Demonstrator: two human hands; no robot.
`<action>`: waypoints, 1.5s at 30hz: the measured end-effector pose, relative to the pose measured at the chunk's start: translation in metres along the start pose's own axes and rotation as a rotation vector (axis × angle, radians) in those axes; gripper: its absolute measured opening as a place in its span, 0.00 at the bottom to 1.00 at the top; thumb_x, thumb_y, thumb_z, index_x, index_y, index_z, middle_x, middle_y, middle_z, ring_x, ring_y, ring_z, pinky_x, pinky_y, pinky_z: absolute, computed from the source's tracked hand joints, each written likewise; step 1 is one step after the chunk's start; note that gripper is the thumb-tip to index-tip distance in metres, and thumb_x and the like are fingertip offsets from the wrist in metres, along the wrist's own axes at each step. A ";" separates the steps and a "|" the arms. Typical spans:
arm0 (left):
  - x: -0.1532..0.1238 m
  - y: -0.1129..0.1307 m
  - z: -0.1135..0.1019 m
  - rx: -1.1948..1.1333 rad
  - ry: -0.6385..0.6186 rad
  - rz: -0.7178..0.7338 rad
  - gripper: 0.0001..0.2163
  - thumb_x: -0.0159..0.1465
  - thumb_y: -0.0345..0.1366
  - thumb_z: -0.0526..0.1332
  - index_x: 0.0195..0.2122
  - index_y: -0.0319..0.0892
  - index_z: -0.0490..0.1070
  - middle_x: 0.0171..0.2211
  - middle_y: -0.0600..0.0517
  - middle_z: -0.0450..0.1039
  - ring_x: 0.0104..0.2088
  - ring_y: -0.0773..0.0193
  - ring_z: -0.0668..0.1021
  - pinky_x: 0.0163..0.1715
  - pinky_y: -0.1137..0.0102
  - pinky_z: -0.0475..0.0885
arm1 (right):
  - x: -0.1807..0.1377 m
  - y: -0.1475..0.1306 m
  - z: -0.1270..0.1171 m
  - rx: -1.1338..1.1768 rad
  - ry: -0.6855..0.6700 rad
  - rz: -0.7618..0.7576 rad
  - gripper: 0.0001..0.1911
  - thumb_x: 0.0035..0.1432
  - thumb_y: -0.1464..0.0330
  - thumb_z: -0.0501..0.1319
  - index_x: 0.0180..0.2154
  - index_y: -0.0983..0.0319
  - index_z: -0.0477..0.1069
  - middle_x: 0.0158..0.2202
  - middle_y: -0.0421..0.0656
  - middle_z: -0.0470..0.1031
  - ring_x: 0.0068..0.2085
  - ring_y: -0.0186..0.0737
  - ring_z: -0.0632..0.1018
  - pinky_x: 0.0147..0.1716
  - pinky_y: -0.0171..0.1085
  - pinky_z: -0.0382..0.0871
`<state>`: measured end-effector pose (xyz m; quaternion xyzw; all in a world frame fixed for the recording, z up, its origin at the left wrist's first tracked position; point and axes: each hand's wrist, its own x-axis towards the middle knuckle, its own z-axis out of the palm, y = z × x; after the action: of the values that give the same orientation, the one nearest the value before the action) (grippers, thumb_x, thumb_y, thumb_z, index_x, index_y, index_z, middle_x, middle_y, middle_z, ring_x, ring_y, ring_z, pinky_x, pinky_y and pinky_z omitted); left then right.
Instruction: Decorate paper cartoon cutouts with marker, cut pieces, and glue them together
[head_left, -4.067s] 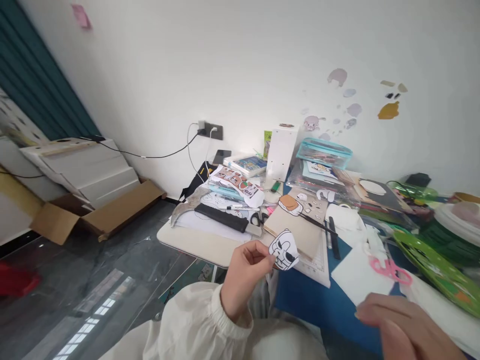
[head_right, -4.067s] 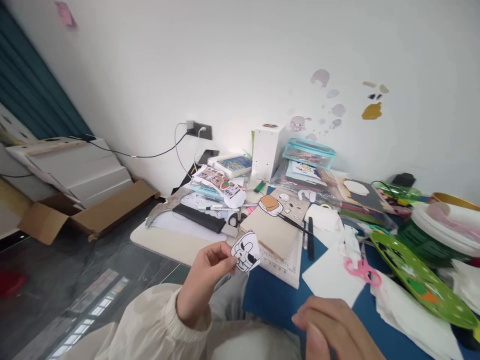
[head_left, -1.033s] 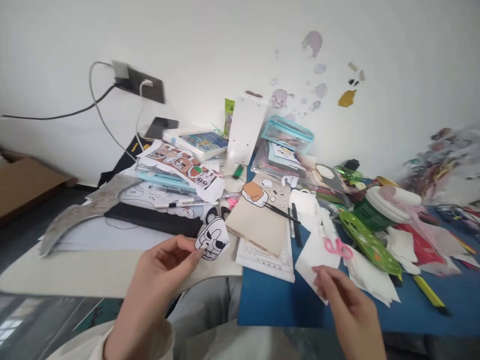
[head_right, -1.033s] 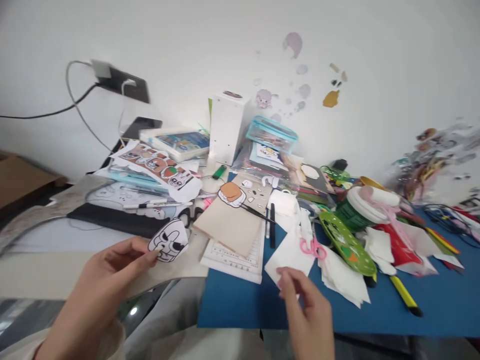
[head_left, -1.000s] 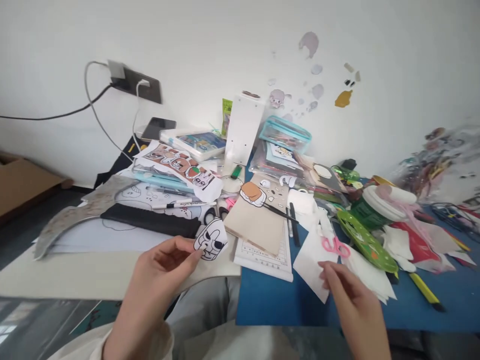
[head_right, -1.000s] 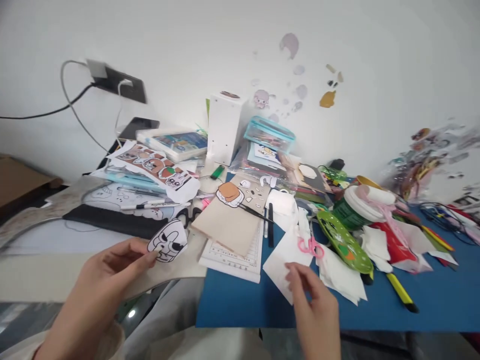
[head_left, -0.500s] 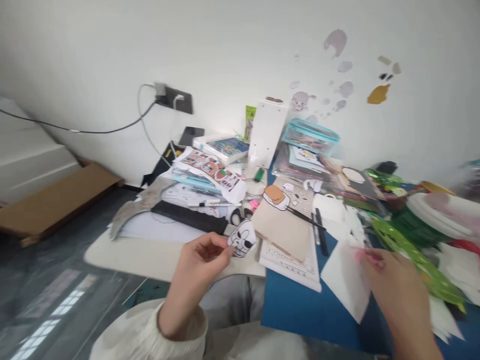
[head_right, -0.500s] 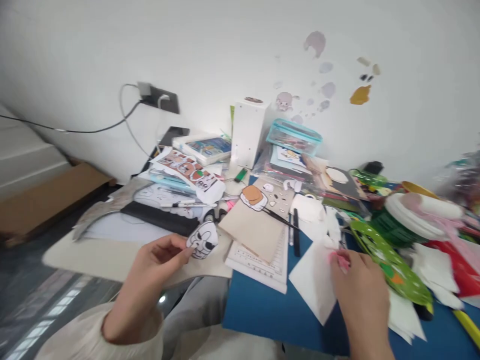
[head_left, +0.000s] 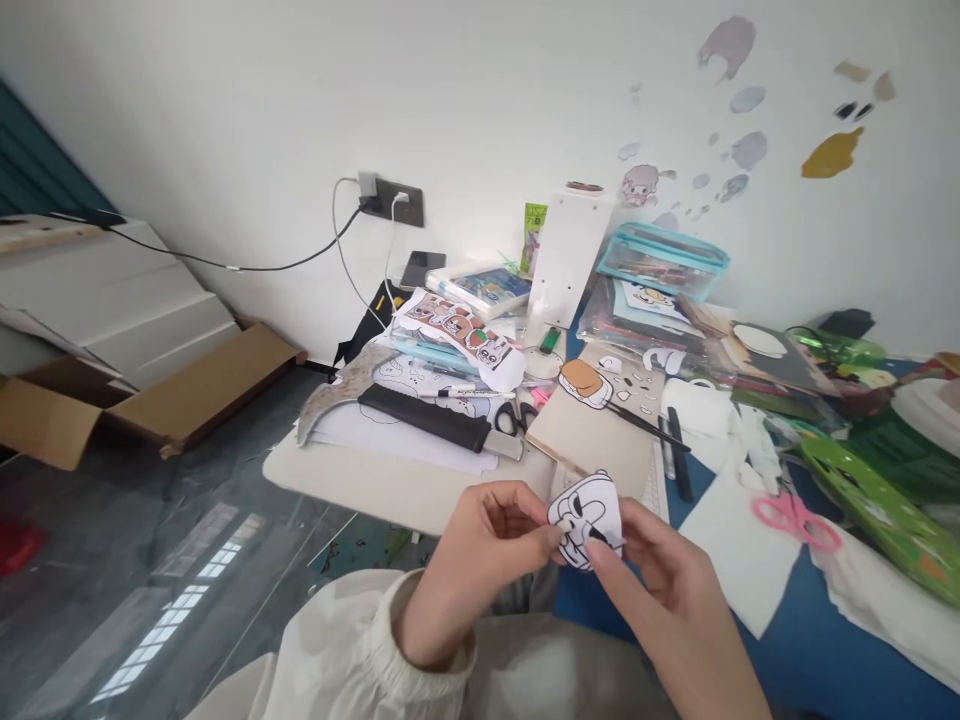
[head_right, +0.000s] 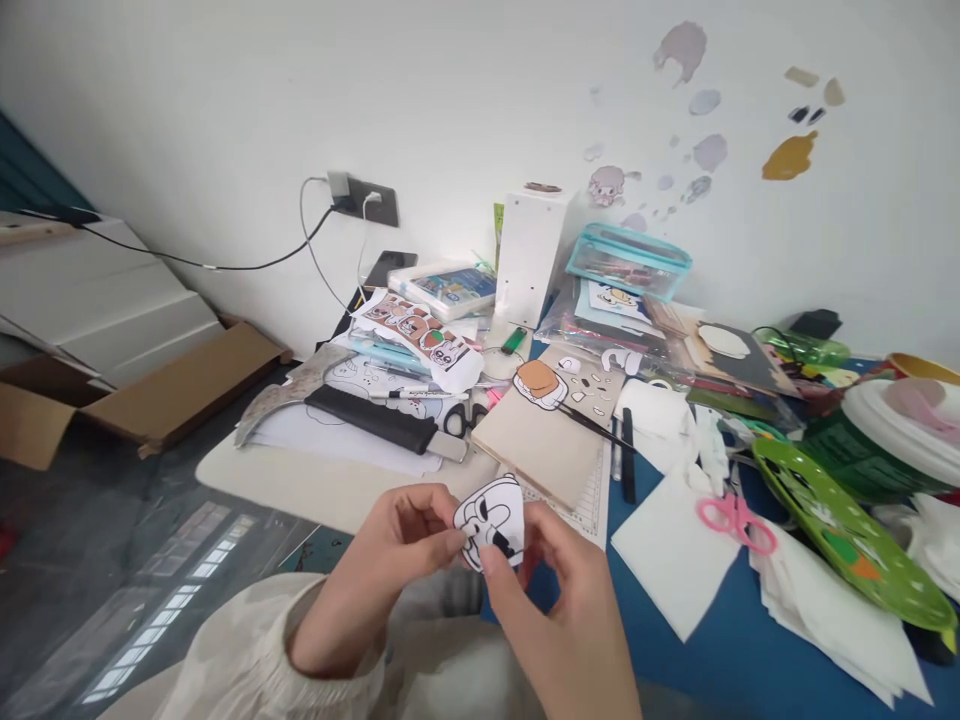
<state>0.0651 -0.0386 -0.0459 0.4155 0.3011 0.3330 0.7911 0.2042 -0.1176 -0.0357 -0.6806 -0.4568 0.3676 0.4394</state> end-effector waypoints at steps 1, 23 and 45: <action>-0.002 -0.001 0.004 -0.005 -0.011 -0.015 0.11 0.47 0.34 0.72 0.20 0.38 0.70 0.18 0.54 0.73 0.21 0.72 0.73 0.24 0.78 0.67 | -0.003 0.000 0.000 0.028 0.014 0.032 0.17 0.57 0.51 0.59 0.32 0.58 0.69 0.27 0.40 0.68 0.28 0.38 0.69 0.33 0.36 0.70; -0.017 -0.011 0.034 0.245 -0.132 -0.024 0.12 0.53 0.43 0.69 0.25 0.38 0.74 0.21 0.52 0.75 0.24 0.68 0.75 0.27 0.75 0.68 | -0.047 0.012 -0.022 0.221 0.477 -0.015 0.16 0.51 0.55 0.66 0.33 0.62 0.74 0.25 0.40 0.72 0.24 0.35 0.71 0.23 0.31 0.68; 0.010 -0.018 0.005 0.285 0.023 0.070 0.14 0.52 0.45 0.69 0.24 0.38 0.75 0.25 0.47 0.78 0.24 0.67 0.75 0.22 0.76 0.65 | 0.065 0.020 -0.038 -0.576 0.410 -0.191 0.12 0.55 0.58 0.60 0.28 0.61 0.70 0.31 0.44 0.70 0.38 0.48 0.70 0.39 0.43 0.63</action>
<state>0.0795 -0.0405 -0.0609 0.5301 0.3396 0.3188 0.7085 0.2644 -0.0705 -0.0473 -0.7902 -0.5054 0.0373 0.3446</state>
